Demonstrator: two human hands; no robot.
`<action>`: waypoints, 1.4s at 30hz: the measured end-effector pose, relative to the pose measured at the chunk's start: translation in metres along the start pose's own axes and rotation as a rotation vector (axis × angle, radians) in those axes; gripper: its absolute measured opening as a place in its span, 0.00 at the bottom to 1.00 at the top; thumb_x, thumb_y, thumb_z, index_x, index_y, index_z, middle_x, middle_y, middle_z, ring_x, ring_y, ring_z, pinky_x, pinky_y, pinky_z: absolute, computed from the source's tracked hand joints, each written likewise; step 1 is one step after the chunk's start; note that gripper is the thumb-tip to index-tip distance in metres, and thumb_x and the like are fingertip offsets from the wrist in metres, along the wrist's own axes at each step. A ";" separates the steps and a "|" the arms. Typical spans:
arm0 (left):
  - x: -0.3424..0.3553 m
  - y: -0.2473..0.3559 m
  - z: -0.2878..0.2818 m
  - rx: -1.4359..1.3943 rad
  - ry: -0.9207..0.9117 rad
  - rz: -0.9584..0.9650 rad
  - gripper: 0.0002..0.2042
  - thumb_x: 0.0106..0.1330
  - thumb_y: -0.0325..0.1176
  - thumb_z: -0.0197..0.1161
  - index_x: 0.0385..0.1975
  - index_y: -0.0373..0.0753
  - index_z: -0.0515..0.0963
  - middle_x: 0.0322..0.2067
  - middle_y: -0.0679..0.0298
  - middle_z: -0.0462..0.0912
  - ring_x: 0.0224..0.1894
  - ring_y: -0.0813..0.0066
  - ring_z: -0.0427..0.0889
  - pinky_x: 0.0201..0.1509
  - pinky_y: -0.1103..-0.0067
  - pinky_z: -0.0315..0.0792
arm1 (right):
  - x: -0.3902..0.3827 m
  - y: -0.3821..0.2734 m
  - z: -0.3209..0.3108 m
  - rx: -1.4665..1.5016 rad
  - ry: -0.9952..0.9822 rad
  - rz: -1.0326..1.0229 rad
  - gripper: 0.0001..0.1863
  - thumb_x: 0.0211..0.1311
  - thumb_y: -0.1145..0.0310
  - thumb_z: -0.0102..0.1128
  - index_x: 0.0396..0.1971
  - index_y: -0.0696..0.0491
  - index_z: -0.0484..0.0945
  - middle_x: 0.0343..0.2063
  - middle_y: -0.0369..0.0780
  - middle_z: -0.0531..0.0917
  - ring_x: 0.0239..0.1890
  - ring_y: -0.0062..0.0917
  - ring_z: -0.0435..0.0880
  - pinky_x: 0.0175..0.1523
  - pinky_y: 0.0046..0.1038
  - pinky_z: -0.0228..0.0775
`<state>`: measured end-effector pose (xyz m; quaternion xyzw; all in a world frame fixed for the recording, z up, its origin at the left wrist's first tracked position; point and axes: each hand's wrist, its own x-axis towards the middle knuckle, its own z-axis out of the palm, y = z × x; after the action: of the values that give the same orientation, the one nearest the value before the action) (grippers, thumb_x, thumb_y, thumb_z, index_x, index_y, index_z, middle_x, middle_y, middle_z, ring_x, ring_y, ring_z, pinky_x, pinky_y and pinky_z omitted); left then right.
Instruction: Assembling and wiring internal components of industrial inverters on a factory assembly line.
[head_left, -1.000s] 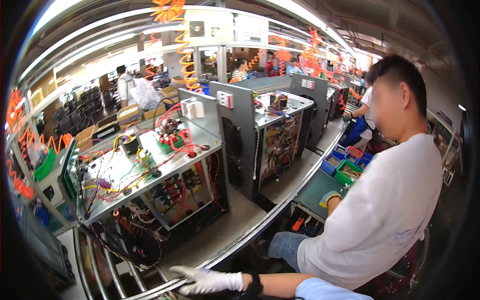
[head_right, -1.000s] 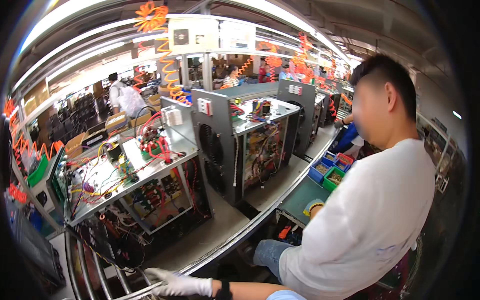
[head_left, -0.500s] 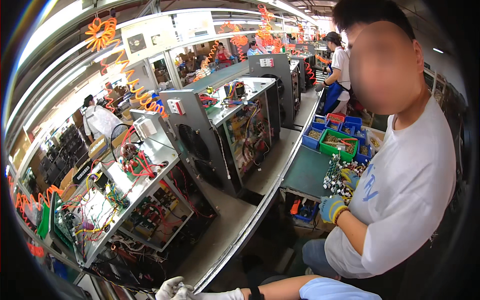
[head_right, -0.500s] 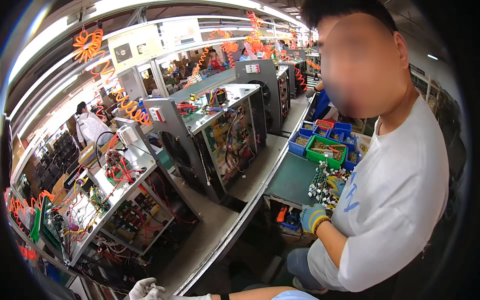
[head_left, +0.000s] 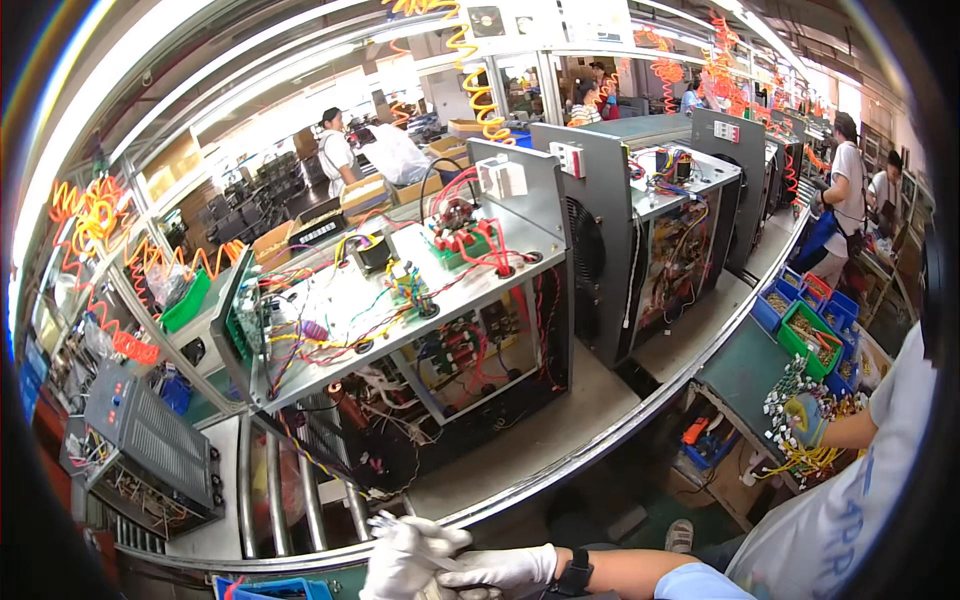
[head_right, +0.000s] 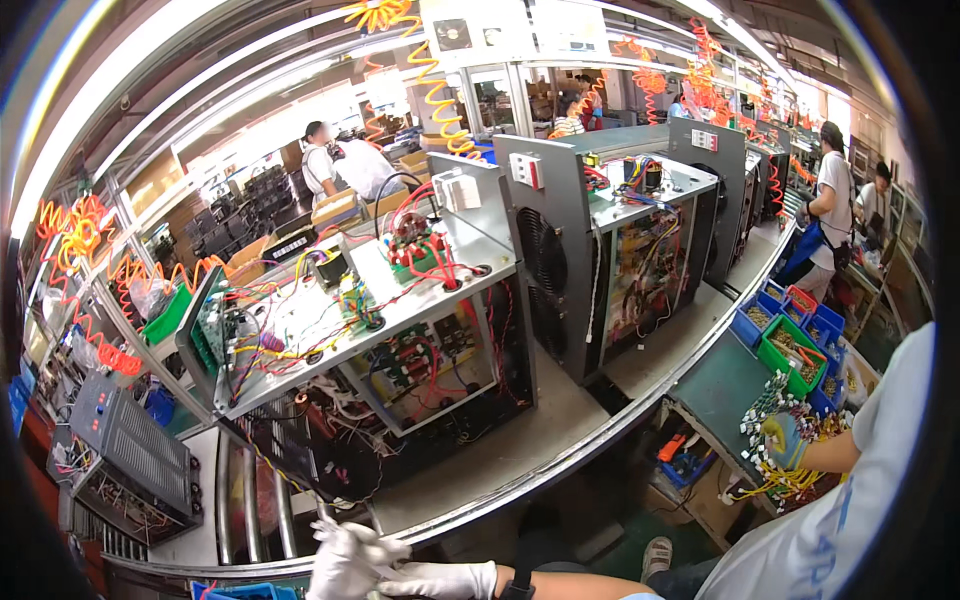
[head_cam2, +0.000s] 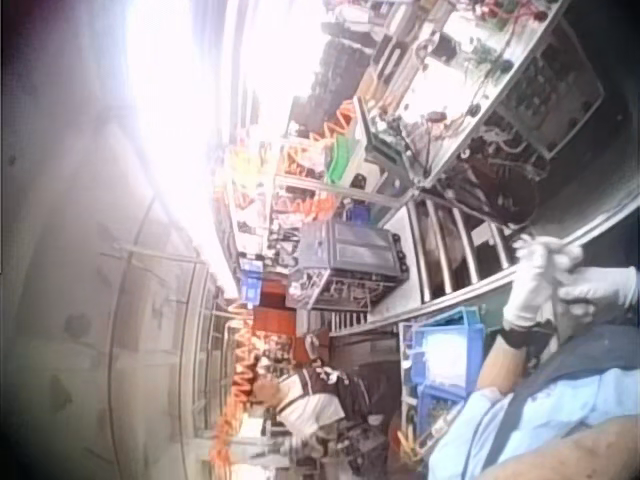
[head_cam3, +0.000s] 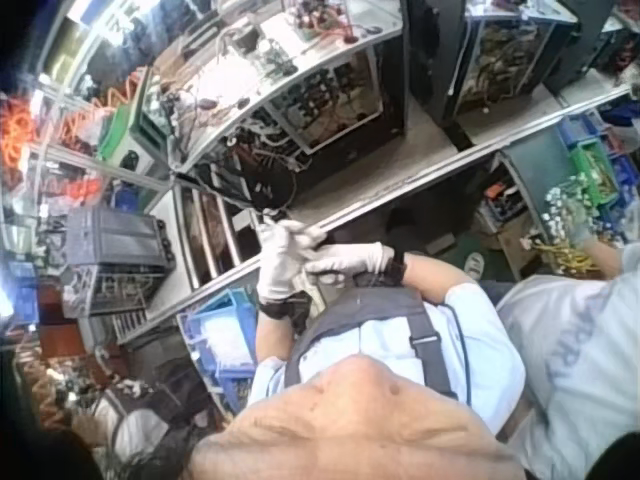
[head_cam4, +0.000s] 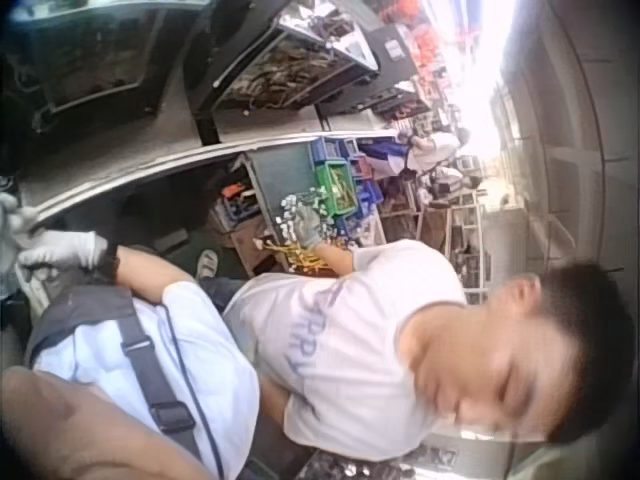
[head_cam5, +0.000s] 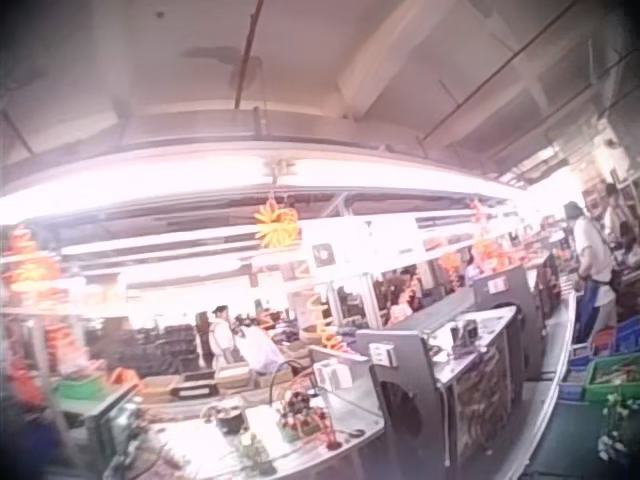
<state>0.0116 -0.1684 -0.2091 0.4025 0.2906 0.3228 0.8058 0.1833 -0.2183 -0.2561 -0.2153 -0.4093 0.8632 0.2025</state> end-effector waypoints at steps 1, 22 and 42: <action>-0.012 0.012 0.007 -0.044 0.147 0.068 0.18 0.71 0.48 0.52 0.45 0.36 0.72 0.30 0.57 0.82 0.27 0.69 0.80 0.31 0.75 0.77 | 0.007 -0.003 0.002 -0.050 -0.120 -0.012 0.25 0.68 0.50 0.51 0.46 0.60 0.72 0.33 0.37 0.76 0.35 0.21 0.74 0.40 0.22 0.68; 0.041 -0.014 0.015 0.739 -0.392 -0.282 0.12 0.73 0.39 0.51 0.43 0.38 0.77 0.21 0.76 0.73 0.17 0.93 0.64 0.20 0.92 0.56 | -0.213 -0.085 -0.043 -1.176 1.910 -1.343 0.11 0.62 0.76 0.58 0.44 0.55 0.78 0.32 0.33 0.82 0.28 0.10 0.75 0.31 0.16 0.69; 0.104 -0.014 0.069 0.672 -0.521 -0.457 0.14 0.73 0.44 0.51 0.44 0.40 0.74 0.31 0.73 0.76 0.22 0.90 0.62 0.24 0.89 0.59 | -0.128 -0.033 -0.056 -0.892 0.918 -0.754 0.12 0.63 0.65 0.61 0.42 0.56 0.80 0.35 0.40 0.83 0.39 0.28 0.82 0.46 0.26 0.72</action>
<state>0.1311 -0.1283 -0.2075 0.6339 0.2485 -0.0859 0.7273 0.3248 -0.2320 -0.2352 -0.4613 -0.6413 0.3099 0.5290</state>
